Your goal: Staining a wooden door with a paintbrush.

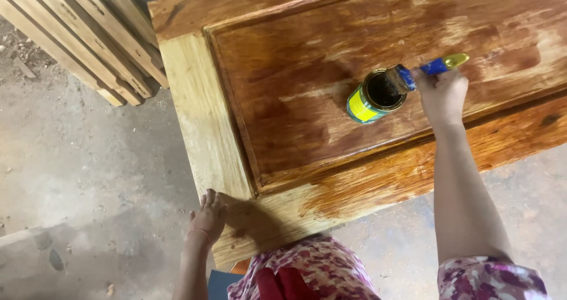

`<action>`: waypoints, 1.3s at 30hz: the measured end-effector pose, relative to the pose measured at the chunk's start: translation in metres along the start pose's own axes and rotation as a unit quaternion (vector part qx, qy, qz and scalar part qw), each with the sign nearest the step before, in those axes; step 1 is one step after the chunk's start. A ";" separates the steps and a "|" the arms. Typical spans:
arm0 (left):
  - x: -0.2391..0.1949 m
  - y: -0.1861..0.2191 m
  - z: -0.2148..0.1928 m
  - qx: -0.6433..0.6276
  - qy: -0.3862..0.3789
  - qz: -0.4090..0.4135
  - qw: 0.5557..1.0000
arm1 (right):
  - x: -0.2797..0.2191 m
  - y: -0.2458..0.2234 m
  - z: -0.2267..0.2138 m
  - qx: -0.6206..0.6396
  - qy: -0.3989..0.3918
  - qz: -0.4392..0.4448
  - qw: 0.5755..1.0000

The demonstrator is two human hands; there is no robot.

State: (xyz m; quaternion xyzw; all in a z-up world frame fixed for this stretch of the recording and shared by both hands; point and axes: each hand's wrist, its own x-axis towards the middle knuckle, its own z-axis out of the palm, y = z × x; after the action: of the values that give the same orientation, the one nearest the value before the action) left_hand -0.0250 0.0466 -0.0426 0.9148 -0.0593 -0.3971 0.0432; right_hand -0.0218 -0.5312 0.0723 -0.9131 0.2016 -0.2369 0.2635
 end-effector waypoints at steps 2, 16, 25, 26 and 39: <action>0.002 -0.009 0.005 0.017 -0.003 0.016 1.000 | -0.004 0.008 -0.001 0.053 0.009 -0.006 0.999; 0.000 -0.003 0.002 0.045 0.019 0.041 0.998 | 0.024 -0.031 0.004 -0.319 -0.228 0.037 0.919; -0.011 0.002 -0.011 0.037 -0.008 0.026 0.999 | 0.041 -0.081 0.021 -0.469 -0.306 -0.114 0.820; -0.010 0.001 -0.010 0.044 -0.008 0.029 0.999 | 0.041 -0.084 0.024 -0.482 -0.308 -0.129 0.810; 0.000 -0.013 0.003 0.042 -0.007 0.058 0.997 | 0.031 -0.066 -0.021 -0.397 -0.265 0.022 0.878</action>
State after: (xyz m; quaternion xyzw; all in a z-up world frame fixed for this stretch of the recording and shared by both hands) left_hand -0.0264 0.0593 -0.0463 0.9081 -0.1294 -0.3972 0.0277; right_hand 0.0080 -0.5032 0.1359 -0.9651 0.2216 0.1195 -0.0725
